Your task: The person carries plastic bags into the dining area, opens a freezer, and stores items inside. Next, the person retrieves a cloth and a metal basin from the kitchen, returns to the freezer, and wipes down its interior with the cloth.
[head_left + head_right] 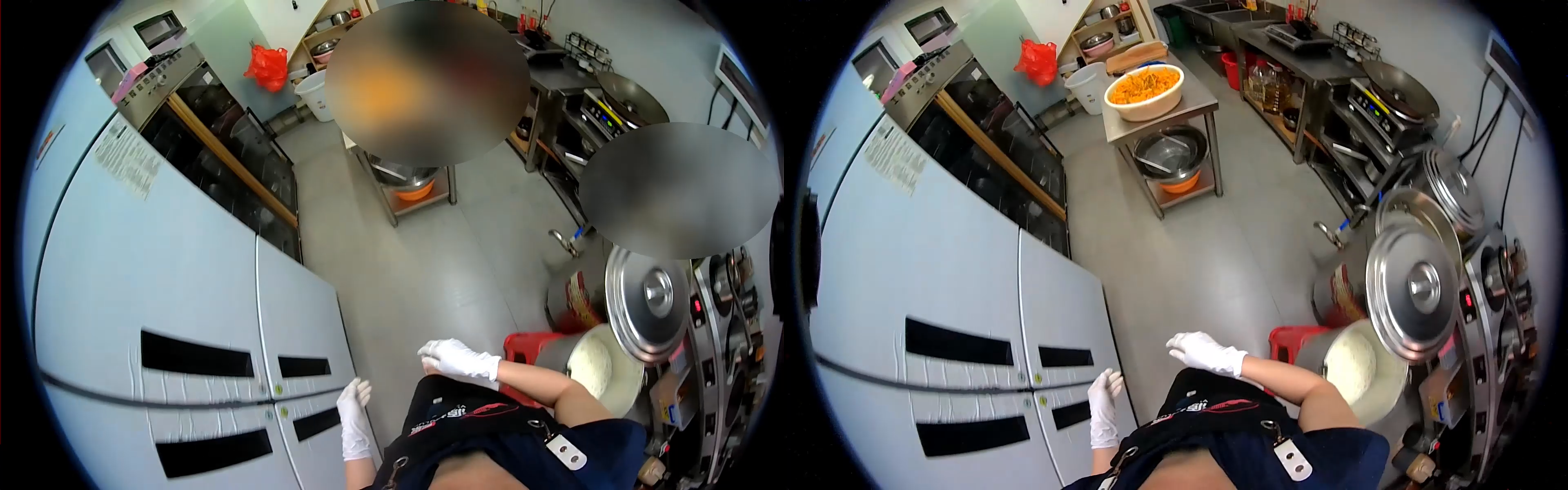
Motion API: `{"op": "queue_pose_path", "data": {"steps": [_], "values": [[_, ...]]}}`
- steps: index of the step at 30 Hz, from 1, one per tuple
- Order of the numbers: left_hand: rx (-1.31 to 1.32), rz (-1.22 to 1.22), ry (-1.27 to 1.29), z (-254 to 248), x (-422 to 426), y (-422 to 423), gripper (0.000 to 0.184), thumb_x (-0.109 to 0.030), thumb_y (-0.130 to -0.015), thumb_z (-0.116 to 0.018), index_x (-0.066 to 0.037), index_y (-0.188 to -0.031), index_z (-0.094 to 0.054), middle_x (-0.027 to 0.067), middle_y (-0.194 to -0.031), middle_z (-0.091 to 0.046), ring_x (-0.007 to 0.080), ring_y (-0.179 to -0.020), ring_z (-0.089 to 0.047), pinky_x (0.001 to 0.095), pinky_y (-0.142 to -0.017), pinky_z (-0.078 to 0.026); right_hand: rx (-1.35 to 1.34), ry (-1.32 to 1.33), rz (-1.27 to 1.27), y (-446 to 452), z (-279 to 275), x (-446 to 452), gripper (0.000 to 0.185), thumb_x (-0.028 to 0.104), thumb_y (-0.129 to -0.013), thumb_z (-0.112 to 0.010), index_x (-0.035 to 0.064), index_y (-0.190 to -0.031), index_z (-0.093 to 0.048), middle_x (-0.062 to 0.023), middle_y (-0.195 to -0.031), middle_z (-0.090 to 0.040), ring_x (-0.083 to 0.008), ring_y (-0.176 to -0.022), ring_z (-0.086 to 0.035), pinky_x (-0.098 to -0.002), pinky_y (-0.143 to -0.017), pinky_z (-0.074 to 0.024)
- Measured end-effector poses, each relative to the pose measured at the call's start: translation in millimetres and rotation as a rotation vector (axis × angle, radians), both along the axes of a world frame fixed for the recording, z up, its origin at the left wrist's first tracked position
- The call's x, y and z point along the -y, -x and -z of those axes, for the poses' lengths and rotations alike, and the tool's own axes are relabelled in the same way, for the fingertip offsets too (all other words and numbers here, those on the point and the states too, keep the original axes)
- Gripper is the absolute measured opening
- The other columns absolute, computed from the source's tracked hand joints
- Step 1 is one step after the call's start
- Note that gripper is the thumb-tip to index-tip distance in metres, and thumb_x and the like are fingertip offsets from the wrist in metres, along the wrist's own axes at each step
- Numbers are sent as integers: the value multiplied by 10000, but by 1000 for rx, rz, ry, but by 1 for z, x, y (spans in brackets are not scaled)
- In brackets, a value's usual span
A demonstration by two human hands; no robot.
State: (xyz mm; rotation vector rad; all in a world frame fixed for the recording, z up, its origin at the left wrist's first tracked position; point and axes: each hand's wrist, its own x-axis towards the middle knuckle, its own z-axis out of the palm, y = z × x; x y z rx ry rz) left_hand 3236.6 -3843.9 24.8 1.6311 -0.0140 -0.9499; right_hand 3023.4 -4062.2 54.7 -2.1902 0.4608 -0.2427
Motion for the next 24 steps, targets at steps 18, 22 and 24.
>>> {"op": "queue_pose_path", "data": {"steps": [18,22,24], "values": [[208,934,324,-37,705,-15,230,-164,-894,-511,-24,-1051,-601,29,-757,-613,72,-638,-526,207,-602,-439,-636,-325,735,122,78,362,333,284,-814,-571,38,-1034,-613,-190,-1009,-608,-336,-972,-567,-365,-858,-438],[181,997,414,-52,832,43,237,-137,-889,-510,-17,-1083,-575,35,-785,-619,80,-673,-528,214,-641,-448,-774,-301,646,144,58,483,340,309,-810,-576,49,-1025,-616,-193,-985,-611,-347,-947,-572,-385,-838,-446],[210,1031,374,-68,886,55,244,-141,-881,-518,-19,-1084,-575,42,-802,-621,86,-700,-539,217,-663,-451,-879,-259,572,143,34,555,336,314,-808,-575,49,-1011,-617,-192,-971,-613,-353,-932,-573,-399,-827,-448]]}}
